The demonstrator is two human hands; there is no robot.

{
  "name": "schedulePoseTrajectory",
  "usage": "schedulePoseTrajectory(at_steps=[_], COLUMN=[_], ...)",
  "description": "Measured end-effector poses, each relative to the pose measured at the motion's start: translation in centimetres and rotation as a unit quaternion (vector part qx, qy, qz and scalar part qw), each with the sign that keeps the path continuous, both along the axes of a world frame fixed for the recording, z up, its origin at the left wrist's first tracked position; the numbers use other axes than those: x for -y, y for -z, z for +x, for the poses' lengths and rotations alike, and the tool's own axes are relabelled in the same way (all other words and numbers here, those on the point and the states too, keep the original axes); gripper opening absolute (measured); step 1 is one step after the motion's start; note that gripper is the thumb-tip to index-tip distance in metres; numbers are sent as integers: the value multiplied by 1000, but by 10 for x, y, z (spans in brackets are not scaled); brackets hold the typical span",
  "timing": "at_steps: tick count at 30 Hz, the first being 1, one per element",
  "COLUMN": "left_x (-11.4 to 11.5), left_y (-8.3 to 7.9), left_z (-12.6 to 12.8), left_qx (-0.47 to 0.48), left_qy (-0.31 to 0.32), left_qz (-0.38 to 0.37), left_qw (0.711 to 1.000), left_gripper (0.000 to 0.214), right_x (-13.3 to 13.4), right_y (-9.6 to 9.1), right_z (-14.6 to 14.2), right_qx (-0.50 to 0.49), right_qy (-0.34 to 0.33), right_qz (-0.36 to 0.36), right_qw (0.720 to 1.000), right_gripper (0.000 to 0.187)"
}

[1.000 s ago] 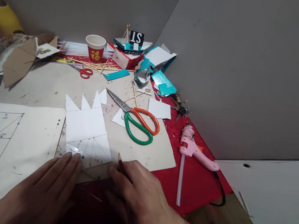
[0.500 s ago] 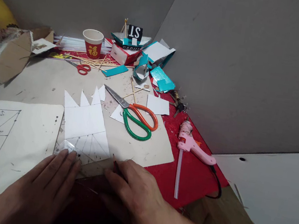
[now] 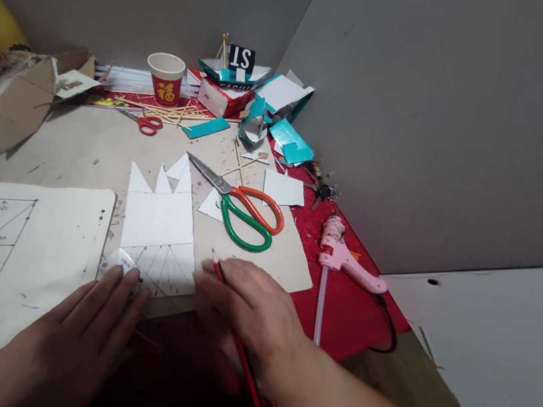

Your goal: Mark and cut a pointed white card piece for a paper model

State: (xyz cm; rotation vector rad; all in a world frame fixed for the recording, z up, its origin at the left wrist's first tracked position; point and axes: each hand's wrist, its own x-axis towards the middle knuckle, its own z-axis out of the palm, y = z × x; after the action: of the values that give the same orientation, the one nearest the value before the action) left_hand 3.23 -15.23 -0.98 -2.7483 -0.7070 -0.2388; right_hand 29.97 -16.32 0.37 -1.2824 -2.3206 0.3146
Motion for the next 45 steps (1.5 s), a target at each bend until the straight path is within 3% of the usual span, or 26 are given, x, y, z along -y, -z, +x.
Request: schedulePoseTrajectory(at_steps=[4,12,17,27,40,45], left_x=[-1,-5,-4,-16,-17,-15], left_y=[-1,-5,-3,-24,-23,-22], left_z=[3,5,3,4,0,-3], left_qx=[4,24,5,54,35,40], left_qy=[-8,8,-15,8,32,4], left_qz=[4,8,-11,-32,-32,-49], left_qw=[1000,1000,1000,998,998,998], left_gripper=[43,40,39,41,39,37], right_x=[-29,-64,-68,-70,-70,-70], right_y=[-1,14,16,20,21,22], right_z=[-9,-16,-12,-10,-10,-9], right_qx=[13,63,48,39,33,31], right_qy=[-41,-95,-107,-114,-113,-115], right_qz=[-41,-24,-19,-9,-15,-13], right_qw=[998,993,993,993,993,993], right_gripper=[33,40,40,41,40,41])
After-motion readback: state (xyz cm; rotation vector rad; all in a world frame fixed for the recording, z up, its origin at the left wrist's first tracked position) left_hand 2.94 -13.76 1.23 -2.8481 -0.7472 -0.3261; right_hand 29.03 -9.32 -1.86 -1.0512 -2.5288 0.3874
